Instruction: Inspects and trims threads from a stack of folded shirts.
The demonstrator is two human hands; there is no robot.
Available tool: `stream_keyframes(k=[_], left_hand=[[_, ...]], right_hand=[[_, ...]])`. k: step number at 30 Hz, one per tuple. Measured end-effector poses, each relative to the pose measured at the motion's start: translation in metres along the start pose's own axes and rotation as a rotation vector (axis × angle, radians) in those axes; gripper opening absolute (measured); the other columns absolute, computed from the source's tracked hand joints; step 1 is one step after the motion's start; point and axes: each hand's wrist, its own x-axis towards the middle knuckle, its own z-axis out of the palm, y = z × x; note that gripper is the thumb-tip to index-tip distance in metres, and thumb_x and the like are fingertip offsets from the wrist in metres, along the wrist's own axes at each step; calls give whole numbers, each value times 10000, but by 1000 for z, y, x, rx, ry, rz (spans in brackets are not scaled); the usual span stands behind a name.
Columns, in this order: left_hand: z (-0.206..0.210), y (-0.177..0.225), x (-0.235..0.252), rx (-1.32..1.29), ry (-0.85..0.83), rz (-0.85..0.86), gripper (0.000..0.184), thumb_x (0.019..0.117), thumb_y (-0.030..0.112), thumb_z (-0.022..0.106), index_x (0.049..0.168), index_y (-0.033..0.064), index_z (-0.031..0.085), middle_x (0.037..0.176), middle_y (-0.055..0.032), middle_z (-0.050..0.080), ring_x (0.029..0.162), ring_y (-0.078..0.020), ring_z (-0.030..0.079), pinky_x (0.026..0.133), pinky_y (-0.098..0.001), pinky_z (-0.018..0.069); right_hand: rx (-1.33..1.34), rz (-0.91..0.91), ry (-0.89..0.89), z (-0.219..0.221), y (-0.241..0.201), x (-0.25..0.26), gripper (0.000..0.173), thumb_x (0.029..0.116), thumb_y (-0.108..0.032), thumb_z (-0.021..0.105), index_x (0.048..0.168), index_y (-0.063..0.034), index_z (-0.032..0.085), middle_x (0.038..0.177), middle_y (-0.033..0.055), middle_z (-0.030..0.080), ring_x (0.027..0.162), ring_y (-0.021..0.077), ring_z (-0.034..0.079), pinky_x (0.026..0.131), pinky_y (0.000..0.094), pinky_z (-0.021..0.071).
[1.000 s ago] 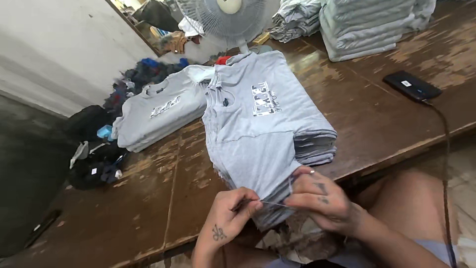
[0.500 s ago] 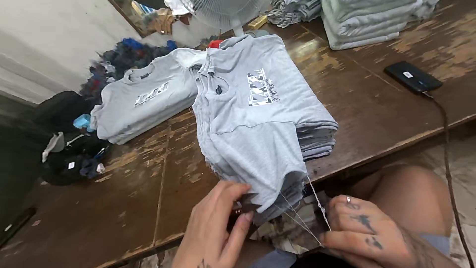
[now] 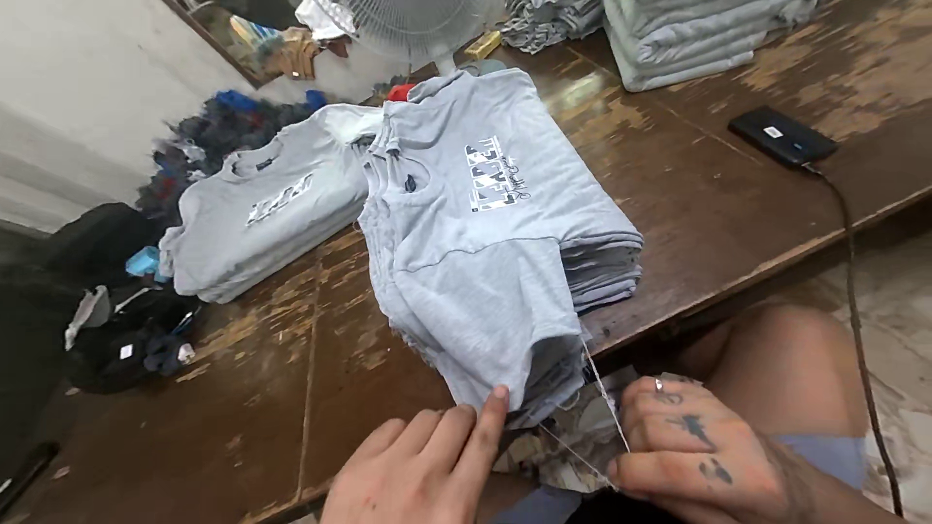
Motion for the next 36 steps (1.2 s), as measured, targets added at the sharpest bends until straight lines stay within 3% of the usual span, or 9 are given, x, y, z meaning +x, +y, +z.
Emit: stream_keyframes(k=[6,9,14,16,19,24,29,34,36], left_hand=[[5,-4,-8,-78,16,-104,332,977,179,567,1266,115,717,892,-77,735,696,-240,693,531,-375,514],[20,-3,4,-286,210,-159,417,997,383,585,1343,154,632,848,-81,641,660,-196,606,525,-329,465],[86,-2,44,-459,368,-205,239,861,215,655,1024,47,702,780,-62,682,597,-170,636,498,-362,521],[83,-9,47,-476,395,-173,194,896,142,552,1000,37,678,825,-81,655,656,-163,627,555,-321,522],[66,-31,28,-587,319,-33,219,1005,213,484,1063,83,651,821,-44,645,688,-77,602,620,-209,514],[69,-58,-10,-585,-222,-88,180,890,245,633,957,145,766,737,-5,708,622,-164,683,551,-448,565],[39,-23,35,-1015,386,-118,410,1012,576,515,1171,221,644,739,128,542,595,103,463,529,-72,382],[107,8,99,-1143,329,-206,499,1093,327,374,1317,-93,526,837,-37,627,672,-52,558,624,-246,500],[132,1,95,-1332,387,-248,510,1093,389,396,1339,-47,494,787,52,601,605,8,517,545,-189,463]], right_hand=[[72,-2,-117,6,-6,-2,214,1055,-162,526,962,-113,712,728,41,617,785,178,634,874,303,521],[-20,82,-286,13,-4,-12,302,1076,-293,491,1141,-129,737,744,32,699,691,169,678,675,319,560],[-341,226,104,1,37,34,622,995,-629,505,1229,-74,661,999,147,697,912,248,689,791,378,579],[-401,267,80,7,59,50,601,959,-540,613,1250,-16,665,1094,205,712,997,333,714,840,450,599],[-453,163,140,13,71,53,140,816,-67,660,931,9,685,843,168,719,784,298,722,701,386,597],[-419,176,-135,4,42,29,105,846,-76,632,920,-55,705,790,102,669,731,256,693,632,366,587],[-379,261,-2,-15,47,31,339,993,-342,616,1132,-41,685,948,130,714,853,232,692,754,343,579],[-434,249,-16,5,72,7,182,965,-148,594,890,-35,717,777,110,695,715,230,701,671,336,589],[-412,308,-120,-15,66,-9,208,972,-169,564,864,-55,700,769,88,691,684,206,689,637,332,582]])
